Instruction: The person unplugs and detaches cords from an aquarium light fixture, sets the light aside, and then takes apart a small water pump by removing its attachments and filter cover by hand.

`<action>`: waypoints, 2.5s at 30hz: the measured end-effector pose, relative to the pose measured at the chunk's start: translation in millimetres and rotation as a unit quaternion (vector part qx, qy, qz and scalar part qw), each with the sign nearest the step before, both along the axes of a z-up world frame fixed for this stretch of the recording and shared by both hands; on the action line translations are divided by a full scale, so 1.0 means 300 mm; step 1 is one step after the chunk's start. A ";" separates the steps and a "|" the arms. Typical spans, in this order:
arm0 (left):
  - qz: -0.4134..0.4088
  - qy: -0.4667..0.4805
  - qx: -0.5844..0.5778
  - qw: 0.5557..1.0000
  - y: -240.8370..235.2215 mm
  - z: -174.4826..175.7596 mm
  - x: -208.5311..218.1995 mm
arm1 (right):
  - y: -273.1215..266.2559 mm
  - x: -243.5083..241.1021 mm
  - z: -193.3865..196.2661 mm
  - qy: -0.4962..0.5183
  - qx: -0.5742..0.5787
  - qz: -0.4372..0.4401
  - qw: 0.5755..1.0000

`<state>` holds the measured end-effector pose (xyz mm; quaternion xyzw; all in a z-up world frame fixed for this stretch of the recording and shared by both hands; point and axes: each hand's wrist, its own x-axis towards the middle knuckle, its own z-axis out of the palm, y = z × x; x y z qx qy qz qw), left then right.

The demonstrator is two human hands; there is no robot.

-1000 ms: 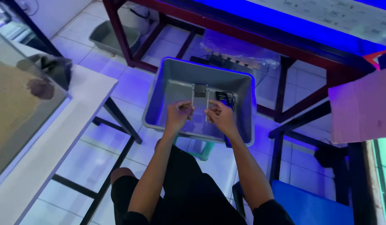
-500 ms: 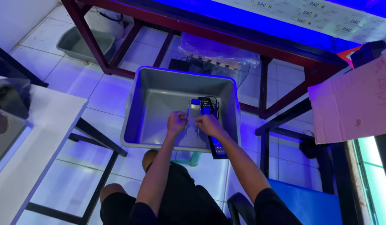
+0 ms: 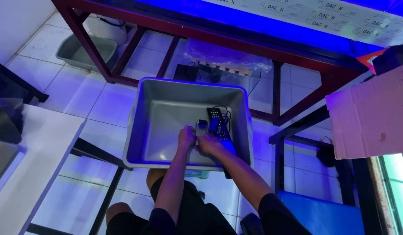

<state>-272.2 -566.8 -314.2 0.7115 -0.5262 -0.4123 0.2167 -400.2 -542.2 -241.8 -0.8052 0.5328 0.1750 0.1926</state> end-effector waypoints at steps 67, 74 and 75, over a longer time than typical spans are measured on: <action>0.352 0.182 -0.528 0.751 1.536 1.017 0.804 | 1.033 1.016 0.726 -0.740 0.374 0.257 0.496; 0.424 0.132 -0.530 0.722 1.770 1.038 0.827 | 1.224 1.133 0.722 -0.688 0.439 0.295 0.497; 0.436 0.128 -0.529 0.717 1.797 1.037 0.827 | 1.248 1.142 0.726 -0.675 0.442 0.307 0.506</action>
